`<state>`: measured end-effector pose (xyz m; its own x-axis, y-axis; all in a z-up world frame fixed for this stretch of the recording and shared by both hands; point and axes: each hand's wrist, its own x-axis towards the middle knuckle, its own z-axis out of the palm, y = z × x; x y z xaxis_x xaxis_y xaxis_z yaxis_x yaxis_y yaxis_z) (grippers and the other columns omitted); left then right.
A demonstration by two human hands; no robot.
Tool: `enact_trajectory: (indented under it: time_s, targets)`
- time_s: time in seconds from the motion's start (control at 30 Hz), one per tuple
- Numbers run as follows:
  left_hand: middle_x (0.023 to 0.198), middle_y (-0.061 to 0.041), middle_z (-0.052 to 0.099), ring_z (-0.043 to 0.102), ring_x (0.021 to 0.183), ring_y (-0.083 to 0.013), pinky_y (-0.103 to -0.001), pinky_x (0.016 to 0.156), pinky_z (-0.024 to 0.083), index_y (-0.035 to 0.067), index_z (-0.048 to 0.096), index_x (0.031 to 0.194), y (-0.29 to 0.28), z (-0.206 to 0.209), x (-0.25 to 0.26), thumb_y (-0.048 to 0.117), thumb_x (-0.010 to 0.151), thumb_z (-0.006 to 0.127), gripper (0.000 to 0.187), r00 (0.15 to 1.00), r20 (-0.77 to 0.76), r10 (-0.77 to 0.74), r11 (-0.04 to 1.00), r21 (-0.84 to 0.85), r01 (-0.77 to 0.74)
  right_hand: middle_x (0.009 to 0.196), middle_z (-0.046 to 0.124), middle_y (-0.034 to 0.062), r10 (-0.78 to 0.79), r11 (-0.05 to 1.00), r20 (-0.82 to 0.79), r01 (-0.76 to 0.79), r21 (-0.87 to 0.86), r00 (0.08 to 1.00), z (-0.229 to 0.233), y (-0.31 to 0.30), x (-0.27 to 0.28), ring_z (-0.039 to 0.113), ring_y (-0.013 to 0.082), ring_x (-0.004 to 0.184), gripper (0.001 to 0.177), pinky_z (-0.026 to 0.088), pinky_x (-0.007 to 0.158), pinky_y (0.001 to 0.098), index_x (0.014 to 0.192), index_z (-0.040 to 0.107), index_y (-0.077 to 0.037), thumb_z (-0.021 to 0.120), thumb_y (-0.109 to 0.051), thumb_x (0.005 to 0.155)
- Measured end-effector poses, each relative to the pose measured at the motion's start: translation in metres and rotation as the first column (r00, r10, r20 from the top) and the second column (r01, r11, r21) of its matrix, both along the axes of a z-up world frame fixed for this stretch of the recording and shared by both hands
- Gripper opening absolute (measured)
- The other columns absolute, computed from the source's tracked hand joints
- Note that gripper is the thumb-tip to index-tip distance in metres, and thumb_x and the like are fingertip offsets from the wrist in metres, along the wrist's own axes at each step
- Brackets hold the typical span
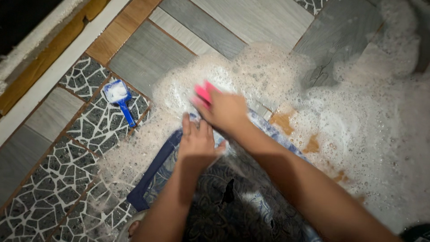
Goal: The person scrubs a patterned rug on the floor using a brush and soapy water, then uses a green scoop to pour water over the rug to rinse it.
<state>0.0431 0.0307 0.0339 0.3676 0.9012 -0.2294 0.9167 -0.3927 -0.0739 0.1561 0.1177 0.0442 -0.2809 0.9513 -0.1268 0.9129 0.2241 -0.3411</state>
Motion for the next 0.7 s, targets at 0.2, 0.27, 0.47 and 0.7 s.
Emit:
enact_trajectory:
  time_s: [0.2, 0.27, 0.47, 0.7]
  targets:
    - [0.125, -0.027, 0.057, 0.057, 0.124, -0.0472, -0.06, 0.12, -0.003, -0.016, 0.051, 0.131, -0.008, 0.002, 0.005, 0.068, 0.099, 0.035, 0.092, 0.998, -0.06, -0.012, 0.998, 0.065, 0.015, 0.061, 0.067, 0.0061, 0.019, 0.999, -0.047, -0.017, 0.044, 0.999, 0.005, -0.022, 0.023, 0.068, 0.0235, 0.052, 0.069, 0.052, 0.048, 0.0389, 0.1, 0.072, -0.01, 0.044, -0.073, 0.097]
    - [0.131, -0.032, 0.055, 0.06, 0.121, -0.0477, -0.063, 0.116, -0.005, -0.019, 0.048, 0.129, -0.002, 0.003, 0.009, 0.069, 0.097, 0.035, 0.095, 0.995, -0.091, -0.031, 0.999, 0.037, 0.035, 0.053, 0.067, 0.0083, -0.006, 0.996, -0.101, -0.002, -0.088, 0.995, 0.016, -0.068, 0.069, 0.067, 0.0226, 0.044, 0.084, 0.051, 0.043, 0.0379, 0.149, 0.052, -0.012, 0.04, -0.073, 0.092]
    - [0.136, -0.034, 0.053, 0.069, 0.109, -0.0411, -0.072, 0.122, -0.007, -0.029, 0.039, 0.143, -0.008, 0.017, 0.015, 0.057, 0.106, 0.04, 0.094, 0.992, -0.02, 0.124, 0.96, -0.25, -0.125, 0.066, 0.073, 0.0106, -0.006, 0.983, 0.093, 0.023, -0.182, 0.996, 0.025, -0.089, 0.101, 0.071, 0.0261, 0.056, 0.079, 0.056, 0.051, 0.0412, 0.142, 0.057, -0.019, 0.048, -0.074, 0.087]
    - [0.14, -0.038, 0.048, 0.057, 0.125, -0.0464, -0.077, 0.112, -0.005, -0.019, 0.047, 0.133, 0.002, 0.008, 0.017, 0.061, 0.099, 0.046, 0.087, 0.997, -0.074, 0.018, 0.992, -0.125, -0.027, 0.073, 0.073, 0.0111, 0.022, 0.998, 0.017, -0.023, 0.059, 1.0, 0.005, 0.029, -0.008, 0.072, 0.0313, 0.066, 0.063, 0.056, 0.06, 0.0452, 0.102, 0.073, -0.012, 0.055, -0.072, 0.092]
